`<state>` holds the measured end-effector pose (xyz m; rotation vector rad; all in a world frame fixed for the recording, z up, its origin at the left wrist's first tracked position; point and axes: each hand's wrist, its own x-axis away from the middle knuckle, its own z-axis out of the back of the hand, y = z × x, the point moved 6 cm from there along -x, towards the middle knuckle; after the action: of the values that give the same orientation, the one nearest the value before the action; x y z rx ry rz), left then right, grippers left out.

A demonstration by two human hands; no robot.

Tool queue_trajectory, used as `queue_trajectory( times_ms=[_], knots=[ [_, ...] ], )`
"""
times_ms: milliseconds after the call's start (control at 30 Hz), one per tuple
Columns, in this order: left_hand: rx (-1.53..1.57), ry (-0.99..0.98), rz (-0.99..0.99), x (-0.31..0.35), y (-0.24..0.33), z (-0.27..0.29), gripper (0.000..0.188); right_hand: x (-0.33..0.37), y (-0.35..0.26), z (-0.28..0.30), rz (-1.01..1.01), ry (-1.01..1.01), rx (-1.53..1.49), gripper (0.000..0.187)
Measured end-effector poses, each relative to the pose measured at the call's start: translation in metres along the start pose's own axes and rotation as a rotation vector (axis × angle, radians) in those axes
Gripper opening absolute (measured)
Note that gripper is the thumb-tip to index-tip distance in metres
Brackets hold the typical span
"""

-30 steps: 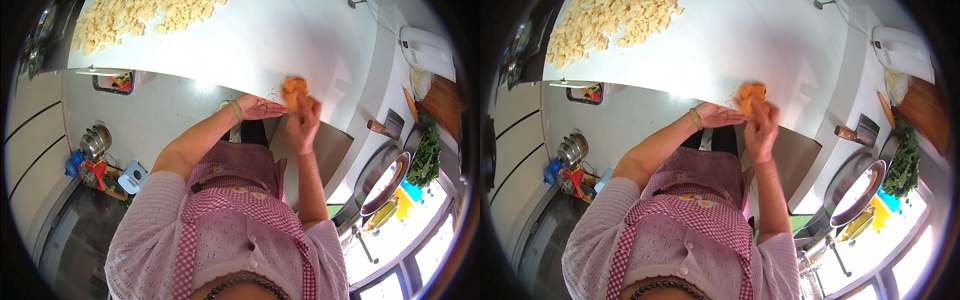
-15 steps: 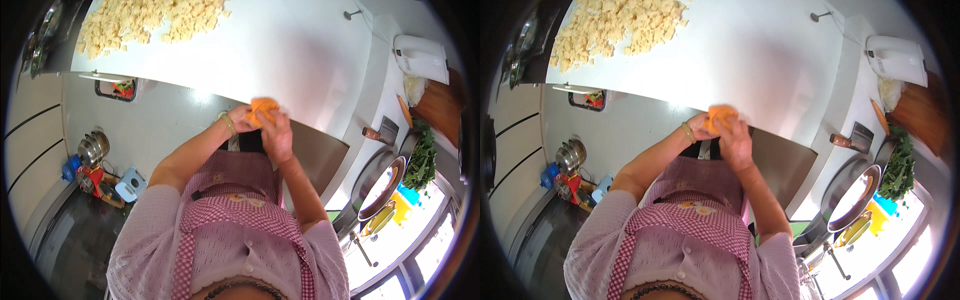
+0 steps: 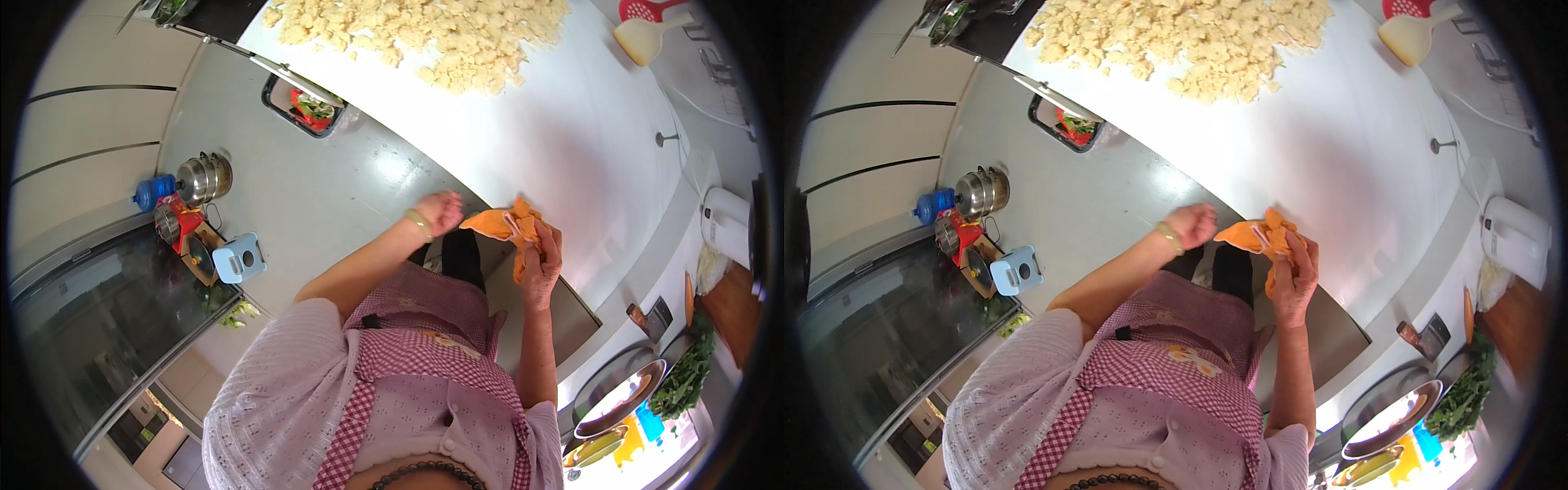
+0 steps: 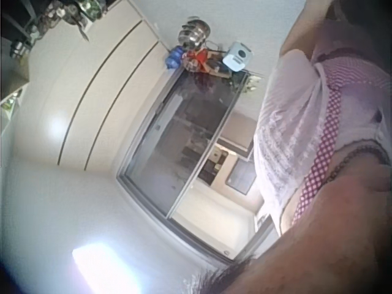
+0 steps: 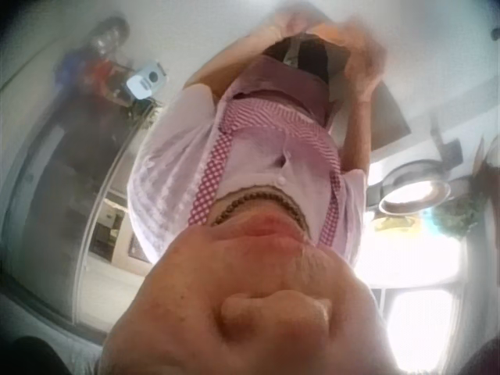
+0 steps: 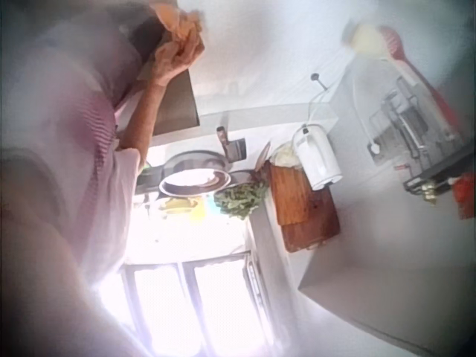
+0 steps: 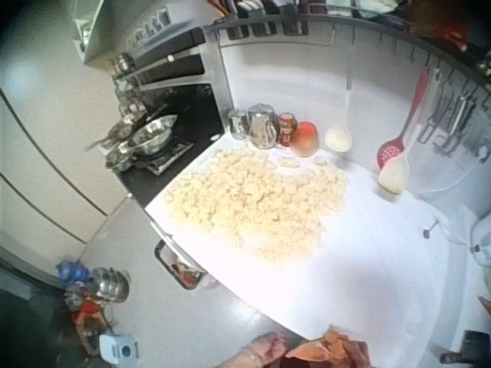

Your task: The person washes a knife and cutting board at the sink, then wipes the countertop with a cloth. They rinse a small bowl and wipe the floor with a cloth, moving around the kitchen to clean different areas.

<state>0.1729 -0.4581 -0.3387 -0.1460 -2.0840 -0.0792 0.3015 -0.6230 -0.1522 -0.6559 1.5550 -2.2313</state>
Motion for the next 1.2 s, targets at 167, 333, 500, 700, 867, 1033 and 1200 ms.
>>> queue_trajectory(
  times_ms=[167, 333, 500, 700, 867, 1033, 1200],
  knots=[
    [0.111, 0.419, -0.822, 0.074, 0.205, 0.120, 0.033, -0.010, -0.015, -0.012, 0.103, -0.015, -0.065, 0.036],
    [-0.077, 0.275, -0.959, 0.080, 0.338, 0.113, 0.070, -0.028, -0.027, -0.020, 0.101, -0.044, -0.124, 0.036],
    [-0.069, 0.513, -1.213, 0.072, 0.371, 0.107, 0.060, -0.037, -0.026, -0.003, -0.044, -0.001, -0.292, 0.034],
    [-1.032, 1.326, -1.192, 0.100, 0.363, 0.093, 0.042, -0.061, -0.026, 0.015, -0.325, -0.055, -0.986, 0.044],
    [-0.882, 1.349, -1.394, 0.105, 0.386, 0.142, 0.036, -0.106, -0.016, 0.056, -0.254, 0.120, -0.645, 0.049],
    [-0.347, 0.954, -1.295, 0.089, 0.371, 0.123, 0.038, -0.133, 0.009, 0.062, 0.203, 0.267, 0.653, 0.057],
    [-0.151, 0.964, -1.250, 0.093, 0.379, 0.160, 0.037, -0.128, -0.034, -0.023, 0.628, 0.179, 0.941, 0.053]
  ],
)
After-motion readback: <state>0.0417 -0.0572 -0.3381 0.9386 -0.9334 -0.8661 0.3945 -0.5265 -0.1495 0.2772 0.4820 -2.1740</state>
